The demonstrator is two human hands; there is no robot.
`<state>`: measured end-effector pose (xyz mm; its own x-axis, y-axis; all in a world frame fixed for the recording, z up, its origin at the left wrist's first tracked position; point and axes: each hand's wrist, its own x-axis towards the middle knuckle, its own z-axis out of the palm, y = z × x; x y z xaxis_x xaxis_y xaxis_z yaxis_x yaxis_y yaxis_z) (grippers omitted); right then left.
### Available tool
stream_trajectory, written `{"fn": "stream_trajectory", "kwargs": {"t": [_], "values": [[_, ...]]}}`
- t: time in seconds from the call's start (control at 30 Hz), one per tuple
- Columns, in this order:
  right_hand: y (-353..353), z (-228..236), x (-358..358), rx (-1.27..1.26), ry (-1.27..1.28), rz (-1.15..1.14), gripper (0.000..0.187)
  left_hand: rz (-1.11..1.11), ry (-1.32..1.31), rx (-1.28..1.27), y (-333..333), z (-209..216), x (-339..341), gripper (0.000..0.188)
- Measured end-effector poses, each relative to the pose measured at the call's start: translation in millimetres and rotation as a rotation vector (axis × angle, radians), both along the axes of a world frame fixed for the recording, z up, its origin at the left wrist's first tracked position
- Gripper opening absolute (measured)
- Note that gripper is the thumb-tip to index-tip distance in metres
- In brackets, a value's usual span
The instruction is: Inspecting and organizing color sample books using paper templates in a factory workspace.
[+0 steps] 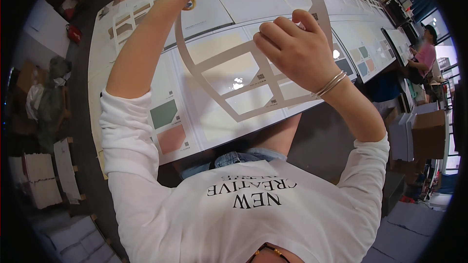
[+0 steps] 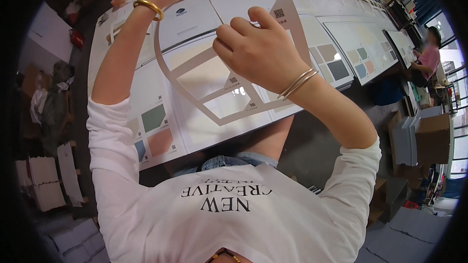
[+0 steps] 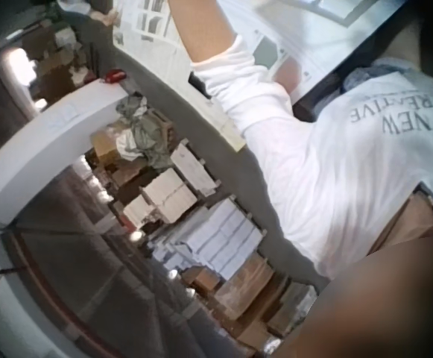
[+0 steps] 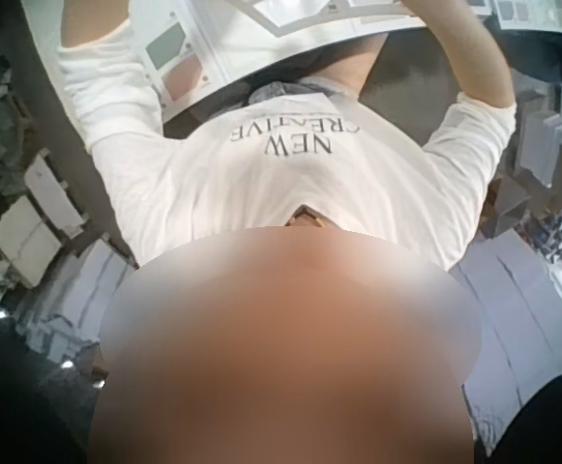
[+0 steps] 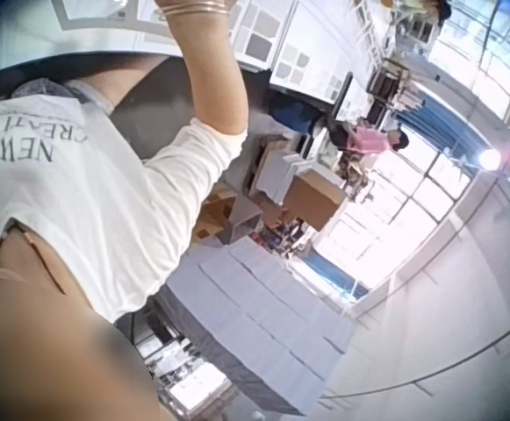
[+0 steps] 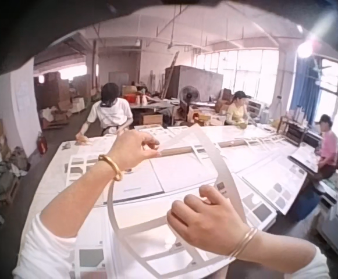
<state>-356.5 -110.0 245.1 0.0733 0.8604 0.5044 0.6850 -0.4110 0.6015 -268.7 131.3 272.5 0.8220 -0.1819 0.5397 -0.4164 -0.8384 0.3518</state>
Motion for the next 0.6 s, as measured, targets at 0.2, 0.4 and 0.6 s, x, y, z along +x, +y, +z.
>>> {"fn": "stream_trajectory", "kwargs": {"t": [0.2,0.4,0.6], "values": [[-5.1,-3.4,-2.3,0.008,0.007,-0.012,0.008,-0.009,-0.069,-0.029,-1.4,-3.0,5.6,0.029],[-13.1,-12.4,13.3,0.046,0.03,-0.03,0.01,-0.061,-0.055,-0.151,-13.2,20.7,-4.0,0.03],[-21.7,-23.7,31.0,0.124,0.045,-0.041,0.012,-0.094,-0.32,-0.107,-10.6,41.0,1.7,0.025]]}}
